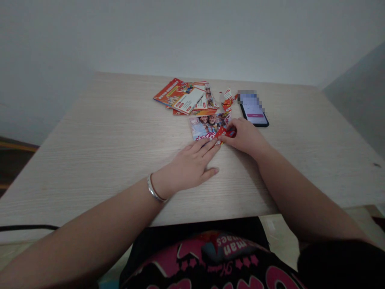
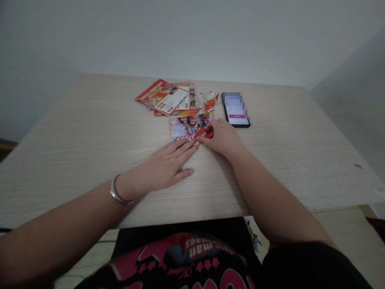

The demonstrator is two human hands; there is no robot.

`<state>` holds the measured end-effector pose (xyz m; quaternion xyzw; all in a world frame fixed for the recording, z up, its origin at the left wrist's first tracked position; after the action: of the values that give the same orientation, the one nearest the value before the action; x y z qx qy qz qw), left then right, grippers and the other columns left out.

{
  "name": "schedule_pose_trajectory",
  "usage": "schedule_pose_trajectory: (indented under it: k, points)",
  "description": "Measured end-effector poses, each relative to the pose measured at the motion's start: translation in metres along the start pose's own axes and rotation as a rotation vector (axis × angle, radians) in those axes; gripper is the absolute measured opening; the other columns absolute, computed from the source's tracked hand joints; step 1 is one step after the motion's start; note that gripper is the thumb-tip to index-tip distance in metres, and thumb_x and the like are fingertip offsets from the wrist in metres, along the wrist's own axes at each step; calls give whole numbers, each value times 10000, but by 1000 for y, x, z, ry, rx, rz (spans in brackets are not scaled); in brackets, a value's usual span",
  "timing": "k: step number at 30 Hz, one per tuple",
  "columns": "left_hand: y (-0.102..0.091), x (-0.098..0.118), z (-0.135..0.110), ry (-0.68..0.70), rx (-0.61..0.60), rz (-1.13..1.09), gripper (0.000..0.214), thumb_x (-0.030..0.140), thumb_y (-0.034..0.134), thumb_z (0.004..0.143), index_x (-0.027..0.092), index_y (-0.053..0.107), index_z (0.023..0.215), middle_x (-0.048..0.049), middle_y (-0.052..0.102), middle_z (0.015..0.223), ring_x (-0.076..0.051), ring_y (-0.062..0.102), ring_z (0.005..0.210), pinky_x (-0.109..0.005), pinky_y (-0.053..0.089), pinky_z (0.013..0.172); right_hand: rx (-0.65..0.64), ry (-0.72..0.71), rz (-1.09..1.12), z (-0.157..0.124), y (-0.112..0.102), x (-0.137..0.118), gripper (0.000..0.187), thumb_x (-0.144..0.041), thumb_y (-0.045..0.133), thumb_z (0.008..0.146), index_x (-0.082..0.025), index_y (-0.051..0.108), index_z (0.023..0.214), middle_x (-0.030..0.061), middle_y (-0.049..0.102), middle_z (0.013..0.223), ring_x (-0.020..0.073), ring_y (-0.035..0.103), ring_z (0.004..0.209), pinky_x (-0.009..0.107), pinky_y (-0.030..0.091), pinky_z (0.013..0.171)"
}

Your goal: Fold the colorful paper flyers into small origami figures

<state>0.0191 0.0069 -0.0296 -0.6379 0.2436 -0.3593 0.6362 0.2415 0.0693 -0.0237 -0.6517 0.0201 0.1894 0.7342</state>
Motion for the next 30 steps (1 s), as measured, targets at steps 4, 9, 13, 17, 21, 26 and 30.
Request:
schedule_pose_trajectory:
  k: [4, 9, 13, 17, 21, 26, 30]
  points:
    - [0, 1, 0, 5, -4, 22, 695, 525, 389, 1055, 70, 362, 1580, -192, 380, 1640, -345, 334, 1530, -495, 289, 1246, -15, 35, -44, -5, -4, -5, 438, -578, 739, 787, -181, 696, 969, 144, 692, 1018, 295, 659, 912, 427, 518, 830]
    - [-1, 2, 1, -6, -32, 29, 704, 534, 388, 1054, 74, 352, 1585, -188, 368, 1648, -346, 322, 1536, -485, 279, 1254, -53, 104, -127, -4, -9, -10, 524, -661, 745, 737, -189, 709, 962, 153, 701, 1050, 322, 679, 895, 449, 515, 778]
    - [-2, 1, 1, -4, -34, 20, 702, 539, 386, 1055, 92, 338, 1595, -181, 362, 1653, -334, 310, 1544, -484, 277, 1254, -83, 171, -130, -3, -13, -5, 516, -686, 728, 742, -210, 690, 939, 124, 726, 987, 315, 682, 879, 438, 495, 752]
    - [-2, 0, 0, 6, -38, 23, 701, 534, 381, 1060, 93, 330, 1601, -170, 360, 1657, -323, 292, 1554, -467, 243, 1273, -146, 304, -105, 0, -19, 4, 463, -676, 750, 726, -236, 671, 844, 73, 733, 856, 284, 673, 803, 414, 468, 720]
    - [-5, 3, -3, -17, -44, 55, 690, 531, 405, 1056, 100, 357, 1593, -167, 357, 1658, -340, 292, 1554, -494, 248, 1267, -175, 345, -34, 4, -20, 16, 419, -618, 798, 699, -241, 669, 827, 58, 736, 857, 247, 656, 771, 372, 446, 668]
    - [-20, 7, -7, -68, -165, 93, 652, 523, 436, 1049, 136, 414, 1574, -128, 380, 1651, -350, 342, 1530, -516, 300, 1240, -190, 353, 44, 6, -18, 29, 352, -548, 799, 728, -229, 654, 763, 48, 718, 798, 212, 632, 713, 340, 414, 600]
    - [-35, 9, -12, -96, -218, 113, 585, 510, 456, 1045, 159, 517, 1510, -109, 455, 1607, -371, 392, 1499, -580, 330, 1209, -189, 338, 24, 6, -20, 28, 346, -548, 794, 738, -227, 665, 741, 51, 711, 766, 213, 626, 692, 344, 403, 576]
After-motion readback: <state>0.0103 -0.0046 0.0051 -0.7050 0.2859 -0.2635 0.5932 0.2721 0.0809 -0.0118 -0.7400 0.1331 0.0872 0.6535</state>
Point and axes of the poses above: each hand's wrist, its own z-axis towards the middle knuckle, its own y-axis out of the palm, x = y × z, the point moved 1 cm from there along z, towards the middle knuckle
